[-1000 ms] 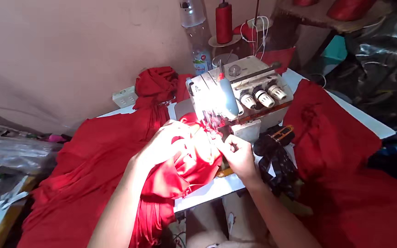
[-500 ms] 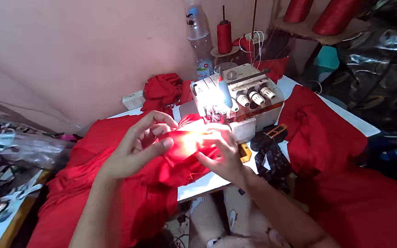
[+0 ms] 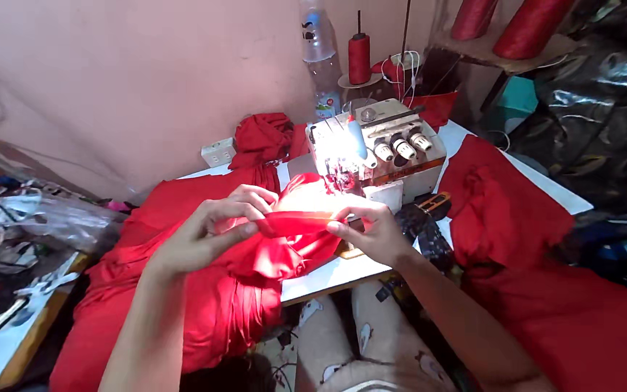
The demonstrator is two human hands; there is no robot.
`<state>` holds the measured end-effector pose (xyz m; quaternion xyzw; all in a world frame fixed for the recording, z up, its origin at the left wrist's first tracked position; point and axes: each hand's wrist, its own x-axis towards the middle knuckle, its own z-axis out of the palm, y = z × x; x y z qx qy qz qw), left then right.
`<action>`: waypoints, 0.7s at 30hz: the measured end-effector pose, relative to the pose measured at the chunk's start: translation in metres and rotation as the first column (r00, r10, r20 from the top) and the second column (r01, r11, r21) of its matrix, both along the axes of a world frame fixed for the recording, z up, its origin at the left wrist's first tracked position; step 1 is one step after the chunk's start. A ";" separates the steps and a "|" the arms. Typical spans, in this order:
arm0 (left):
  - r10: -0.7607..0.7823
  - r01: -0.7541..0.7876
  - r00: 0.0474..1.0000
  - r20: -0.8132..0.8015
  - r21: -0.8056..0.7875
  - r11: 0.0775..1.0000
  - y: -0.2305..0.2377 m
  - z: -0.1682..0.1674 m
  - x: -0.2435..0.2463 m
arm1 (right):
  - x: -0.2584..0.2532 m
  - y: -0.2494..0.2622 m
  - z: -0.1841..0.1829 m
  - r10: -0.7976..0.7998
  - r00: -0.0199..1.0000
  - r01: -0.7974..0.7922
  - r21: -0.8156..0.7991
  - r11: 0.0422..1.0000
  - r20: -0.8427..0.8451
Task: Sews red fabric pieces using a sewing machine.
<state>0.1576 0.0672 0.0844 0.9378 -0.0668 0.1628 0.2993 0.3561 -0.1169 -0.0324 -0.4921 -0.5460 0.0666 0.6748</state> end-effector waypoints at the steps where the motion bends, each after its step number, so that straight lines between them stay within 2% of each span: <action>1: -0.027 0.027 1.000 -0.011 -0.018 0.999 -0.003 0.003 -0.003 | 0.000 -0.001 0.000 0.014 1.000 -0.014 0.010 1.000 -0.024; 3: 0.072 -0.071 0.997 -0.005 0.120 0.990 -0.011 0.007 -0.007 | 0.002 -0.002 -0.001 0.024 0.998 -0.023 0.021 1.000 -0.056; 5: 0.275 -0.277 0.960 0.059 0.366 0.888 -0.020 0.006 -0.006 | 0.003 -0.002 -0.001 0.015 0.998 -0.014 0.009 1.000 -0.054; 7: 0.361 -0.368 0.926 0.108 0.459 0.808 -0.025 0.002 -0.005 | 0.003 -0.002 0.001 0.009 1.000 -0.010 -0.040 0.999 -0.024; 8: 0.356 -0.373 0.926 0.128 0.468 0.801 -0.028 0.000 -0.005 | 0.003 -0.002 0.004 0.010 1.000 -0.010 -0.082 0.997 0.004; 10: 0.286 -0.313 0.950 0.127 0.403 0.860 -0.039 -0.002 -0.007 | -0.001 -0.006 0.018 0.074 0.995 -0.056 -0.221 0.974 0.072; 12: 0.202 -0.223 0.973 0.109 0.243 0.944 -0.054 -0.014 -0.007 | -0.010 -0.016 0.033 0.195 0.972 -0.154 -0.276 0.949 0.130; 14: 0.236 -0.248 0.954 0.185 0.041 0.968 -0.073 -0.042 -0.004 | -0.025 -0.033 0.038 0.217 0.942 -0.187 -0.136 0.973 0.257; 15: 0.307 -0.288 0.921 0.239 -0.113 0.951 -0.086 -0.061 -0.001 | -0.033 -0.043 0.038 0.162 0.932 -0.158 -0.038 0.987 0.325; 16: 0.390 -0.305 0.881 0.268 -0.307 0.901 -0.100 -0.081 0.004 | -0.039 -0.053 0.034 0.086 0.926 -0.110 0.043 0.993 0.369; 17: 0.457 -0.288 0.862 0.221 -0.528 0.799 -0.117 -0.097 0.009 | -0.044 -0.060 0.026 0.017 0.918 -0.064 0.106 0.992 0.396; 18: 0.457 -0.226 0.880 0.125 -0.737 0.637 -0.131 -0.110 0.013 | -0.049 -0.066 0.014 -0.050 0.914 -0.010 0.144 0.990 0.403; 19: 0.425 -0.173 0.905 0.026 -0.890 0.423 -0.143 -0.118 0.018 | -0.052 -0.071 0.001 -0.098 0.910 0.040 0.152 0.988 0.402; 20: 0.388 -0.144 0.921 -0.044 -0.962 0.231 -0.153 -0.120 0.024 | -0.056 -0.075 -0.011 -0.129 0.913 0.077 0.147 0.986 0.388; 21: 0.362 -0.134 0.928 -0.090 -0.986 0.097 -0.160 -0.120 0.030 | -0.059 -0.079 -0.021 -0.146 0.924 0.099 0.148 0.984 0.353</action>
